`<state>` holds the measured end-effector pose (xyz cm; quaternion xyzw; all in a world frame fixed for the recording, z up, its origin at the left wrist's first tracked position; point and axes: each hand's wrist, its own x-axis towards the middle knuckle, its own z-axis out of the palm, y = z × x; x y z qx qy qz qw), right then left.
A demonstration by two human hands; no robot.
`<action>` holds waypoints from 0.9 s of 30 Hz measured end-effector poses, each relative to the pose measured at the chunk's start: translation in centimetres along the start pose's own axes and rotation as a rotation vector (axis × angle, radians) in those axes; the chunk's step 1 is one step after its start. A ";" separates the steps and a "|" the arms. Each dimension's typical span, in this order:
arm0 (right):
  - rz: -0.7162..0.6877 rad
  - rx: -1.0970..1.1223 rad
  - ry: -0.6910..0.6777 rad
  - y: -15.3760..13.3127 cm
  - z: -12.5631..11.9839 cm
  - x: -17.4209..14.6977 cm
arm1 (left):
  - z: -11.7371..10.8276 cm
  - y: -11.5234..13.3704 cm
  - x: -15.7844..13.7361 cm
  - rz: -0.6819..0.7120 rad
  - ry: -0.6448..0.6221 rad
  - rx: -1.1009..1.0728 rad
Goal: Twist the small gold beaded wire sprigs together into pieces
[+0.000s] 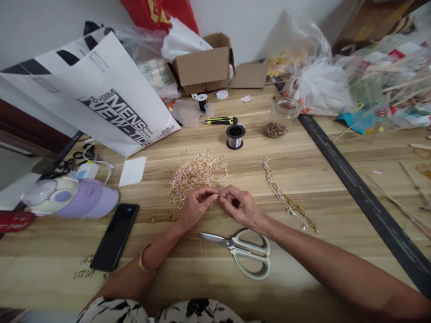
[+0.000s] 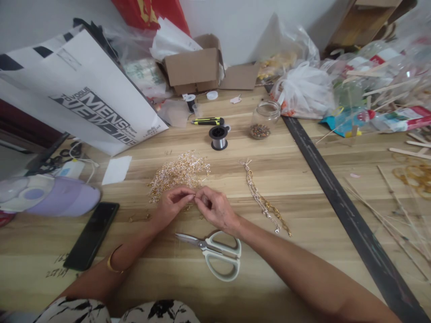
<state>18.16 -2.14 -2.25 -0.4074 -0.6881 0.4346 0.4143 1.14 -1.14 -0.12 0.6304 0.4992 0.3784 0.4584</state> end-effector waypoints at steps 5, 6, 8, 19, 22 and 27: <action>0.004 0.003 -0.001 0.1 0.0 0.0 | -0.1 0.0 0.0 0.012 -0.011 0.018; 0.005 0.000 -0.002 0.1 0.0 0.0 | -0.1 0.0 0.0 0.017 -0.012 0.023; 0.007 0.002 -0.005 0.0 0.0 0.0 | -0.1 0.0 0.0 0.024 -0.019 0.032; 0.006 0.009 -0.002 0.3 0.0 -0.1 | -0.2 -0.2 0.0 0.032 -0.016 0.047; 0.001 0.008 0.001 0.3 -0.1 -0.1 | -0.2 -0.3 0.0 0.050 -0.011 0.071; -0.009 0.003 0.014 0.3 -0.1 0.0 | -0.2 -0.3 0.0 0.068 0.002 0.080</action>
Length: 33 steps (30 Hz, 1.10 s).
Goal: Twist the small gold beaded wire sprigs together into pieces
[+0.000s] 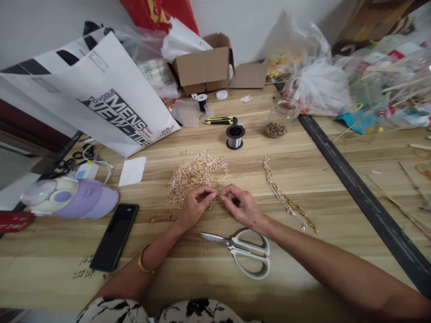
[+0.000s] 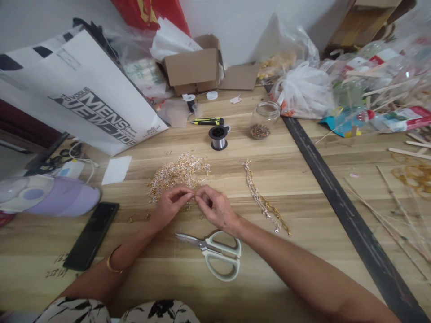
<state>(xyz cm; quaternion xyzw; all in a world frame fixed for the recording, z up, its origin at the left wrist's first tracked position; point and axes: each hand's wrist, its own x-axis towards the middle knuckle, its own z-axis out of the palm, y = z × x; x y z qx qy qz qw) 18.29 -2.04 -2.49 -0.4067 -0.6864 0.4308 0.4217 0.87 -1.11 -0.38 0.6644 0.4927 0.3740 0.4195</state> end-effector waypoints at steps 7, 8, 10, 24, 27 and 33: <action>-0.003 -0.010 0.022 -0.1 0.0 0.0 | 0.0 -0.1 -0.1 0.083 -0.003 0.102; -0.002 -0.011 0.023 0.0 0.0 0.0 | 0.0 -0.2 -0.1 0.099 -0.005 0.116; 0.005 -0.013 0.024 0.1 0.1 0.0 | 0.1 -0.4 -0.1 0.121 -0.005 0.142; 0.015 -0.038 -0.008 0.2 0.1 0.0 | 0.0 -0.2 -0.2 0.071 -0.018 0.063; 0.006 -0.032 -0.005 0.3 0.1 0.0 | -0.2 0.1 0.0 0.009 -0.036 -0.004; 0.005 -0.058 0.018 0.2 0.0 0.1 | -0.2 0.4 0.3 -0.067 -0.057 -0.094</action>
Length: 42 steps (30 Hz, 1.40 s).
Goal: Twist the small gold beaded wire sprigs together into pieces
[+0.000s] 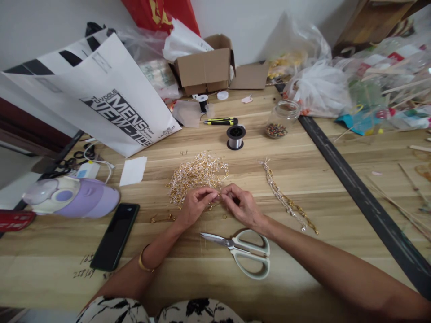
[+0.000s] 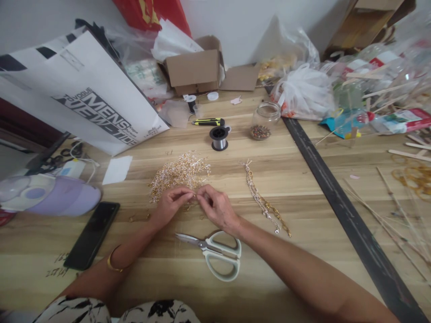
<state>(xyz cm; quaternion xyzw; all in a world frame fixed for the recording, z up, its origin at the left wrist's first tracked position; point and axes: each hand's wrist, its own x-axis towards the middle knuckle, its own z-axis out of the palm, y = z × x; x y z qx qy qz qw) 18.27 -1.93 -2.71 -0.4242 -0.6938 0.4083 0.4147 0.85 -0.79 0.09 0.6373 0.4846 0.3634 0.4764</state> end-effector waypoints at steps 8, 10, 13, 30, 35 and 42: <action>0.024 -0.003 0.002 0.0 0.1 -0.1 | -0.1 0.0 0.0 -0.012 -0.015 -0.026; 0.024 -0.013 0.006 0.0 0.0 -0.1 | 0.0 -0.1 0.0 -0.016 -0.013 -0.031; 0.020 -0.017 0.011 0.0 0.0 0.0 | 0.0 -0.4 -0.1 -0.014 -0.016 -0.029; 0.024 -0.006 -0.007 0.0 0.0 0.0 | 0.1 -0.8 -0.4 0.191 0.049 0.287; 0.030 0.012 -0.017 -0.1 0.0 0.0 | 0.2 -0.8 -0.5 0.262 0.094 0.369; 0.009 0.034 0.000 -0.6 -0.3 0.0 | 0.1 -0.7 -0.7 0.245 0.095 0.389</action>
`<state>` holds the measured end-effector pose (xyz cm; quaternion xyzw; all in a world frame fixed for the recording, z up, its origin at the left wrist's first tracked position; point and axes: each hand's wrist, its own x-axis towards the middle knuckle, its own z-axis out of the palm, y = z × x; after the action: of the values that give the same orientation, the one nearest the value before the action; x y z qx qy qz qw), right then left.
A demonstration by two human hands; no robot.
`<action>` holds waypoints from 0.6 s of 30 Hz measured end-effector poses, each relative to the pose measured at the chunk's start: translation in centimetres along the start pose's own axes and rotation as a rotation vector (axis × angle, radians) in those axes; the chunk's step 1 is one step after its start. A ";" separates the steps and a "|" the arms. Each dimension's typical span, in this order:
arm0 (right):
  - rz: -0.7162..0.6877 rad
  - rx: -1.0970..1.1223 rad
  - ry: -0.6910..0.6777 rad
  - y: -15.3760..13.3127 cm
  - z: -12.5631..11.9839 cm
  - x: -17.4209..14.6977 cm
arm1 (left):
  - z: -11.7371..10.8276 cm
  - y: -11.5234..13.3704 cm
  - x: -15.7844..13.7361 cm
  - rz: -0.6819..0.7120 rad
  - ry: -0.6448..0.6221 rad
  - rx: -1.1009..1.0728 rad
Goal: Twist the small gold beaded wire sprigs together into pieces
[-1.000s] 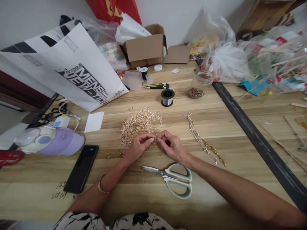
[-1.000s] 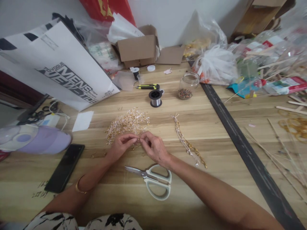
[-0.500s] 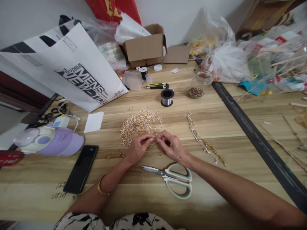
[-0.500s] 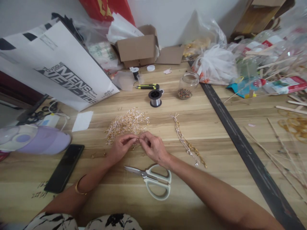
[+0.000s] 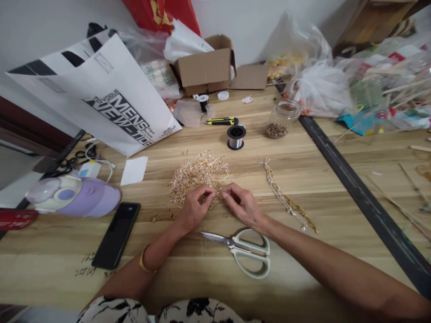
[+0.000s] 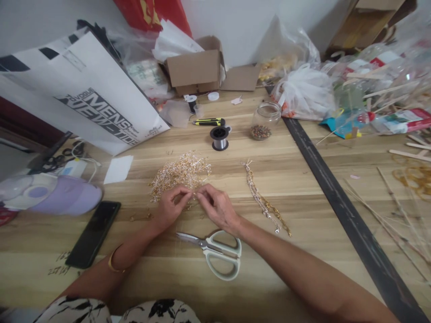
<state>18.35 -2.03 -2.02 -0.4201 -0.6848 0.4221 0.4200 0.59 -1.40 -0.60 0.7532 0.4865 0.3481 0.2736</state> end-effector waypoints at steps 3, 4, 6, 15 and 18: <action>0.006 0.040 0.086 0.1 -0.1 0.2 | -0.3 0.6 -0.1 -0.017 -0.006 -0.022; 0.027 0.061 0.114 0.2 -0.2 0.2 | -0.4 0.9 -0.1 -0.021 -0.014 -0.039; 0.079 0.114 0.151 0.4 -0.2 0.3 | -0.6 1.2 -0.1 -0.022 -0.038 -0.076; -0.016 0.090 -0.005 -0.2 0.1 0.1 | -0.3 1.1 -0.2 -0.007 -0.041 -0.039; -0.011 0.073 -0.011 -0.3 0.2 0.1 | -0.3 1.0 -0.3 -0.003 -0.034 -0.049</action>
<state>18.05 -2.08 -1.79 -0.3985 -0.6735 0.4468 0.4335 0.84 -1.98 0.22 0.7513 0.4743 0.3464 0.3008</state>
